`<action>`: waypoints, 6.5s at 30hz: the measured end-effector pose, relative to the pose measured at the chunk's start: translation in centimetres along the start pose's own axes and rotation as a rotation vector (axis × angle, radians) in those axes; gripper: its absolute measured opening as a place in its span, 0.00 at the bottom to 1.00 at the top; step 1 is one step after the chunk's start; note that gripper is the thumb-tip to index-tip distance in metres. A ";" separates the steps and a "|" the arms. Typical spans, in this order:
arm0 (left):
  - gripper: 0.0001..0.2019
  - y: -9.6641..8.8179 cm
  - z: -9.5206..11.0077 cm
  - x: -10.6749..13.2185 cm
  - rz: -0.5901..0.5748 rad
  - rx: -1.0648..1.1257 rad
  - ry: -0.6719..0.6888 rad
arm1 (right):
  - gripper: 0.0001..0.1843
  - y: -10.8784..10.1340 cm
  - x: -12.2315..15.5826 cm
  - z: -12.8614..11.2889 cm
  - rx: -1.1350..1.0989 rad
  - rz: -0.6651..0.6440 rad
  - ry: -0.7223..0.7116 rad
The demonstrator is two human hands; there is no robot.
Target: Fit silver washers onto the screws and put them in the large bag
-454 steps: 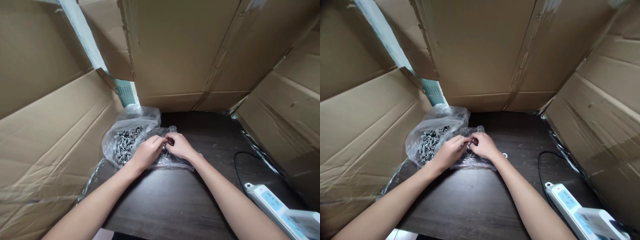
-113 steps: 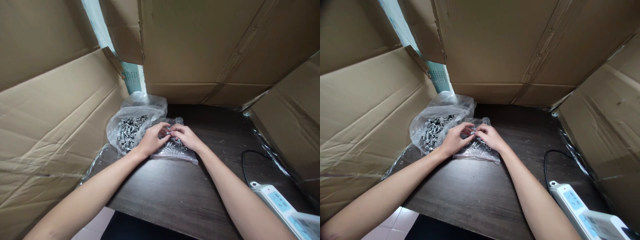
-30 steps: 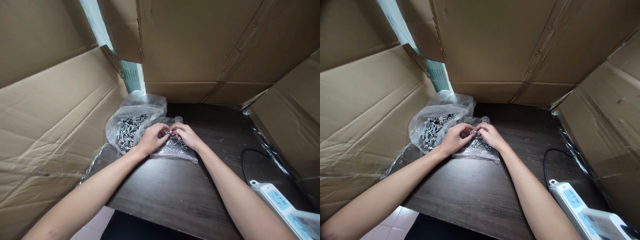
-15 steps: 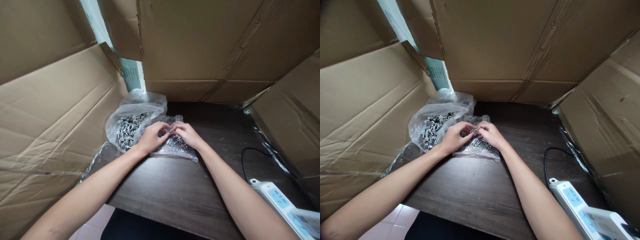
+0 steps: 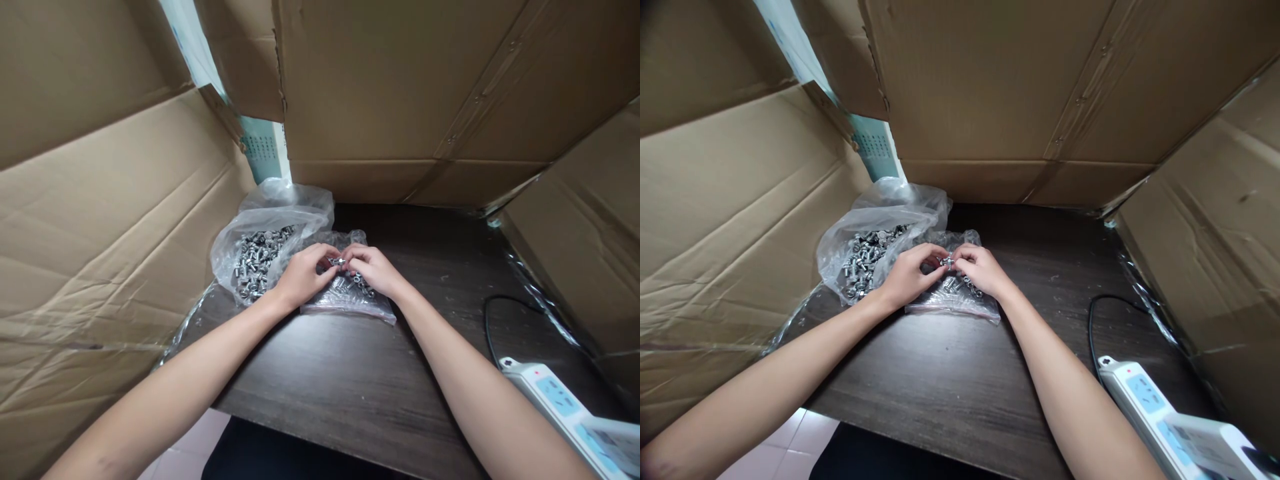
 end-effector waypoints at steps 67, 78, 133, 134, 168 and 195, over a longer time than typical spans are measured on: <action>0.06 -0.1 0.0 0.0 0.000 -0.015 -0.006 | 0.07 0.1 -0.1 0.0 0.082 -0.013 -0.044; 0.07 -0.2 0.0 0.0 0.002 -0.026 -0.002 | 0.07 0.1 -0.2 0.4 0.057 -0.002 -0.026; 0.10 -0.1 -0.6 0.1 -0.001 0.016 -0.053 | 0.14 -0.2 -0.1 0.5 -0.078 0.041 0.063; 0.10 -0.2 -0.6 0.1 0.001 0.016 -0.054 | 0.14 -0.2 0.0 0.4 -0.081 0.040 0.059; 0.10 0.0 -0.4 -0.1 -0.014 0.064 -0.085 | 0.10 -0.2 0.0 0.2 -0.019 0.059 0.006; 0.10 0.0 -0.6 -0.1 -0.009 0.082 -0.088 | 0.09 -0.3 0.0 0.4 0.047 0.057 -0.004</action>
Point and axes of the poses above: each hand's wrist, its own x-axis away from the middle knuckle, its own y-axis out of the palm, z = x × y, the point moved 9 cm from there along -x, towards the middle knuckle, and after that the axes turned 10 degrees about x, right-handed, at the moved point
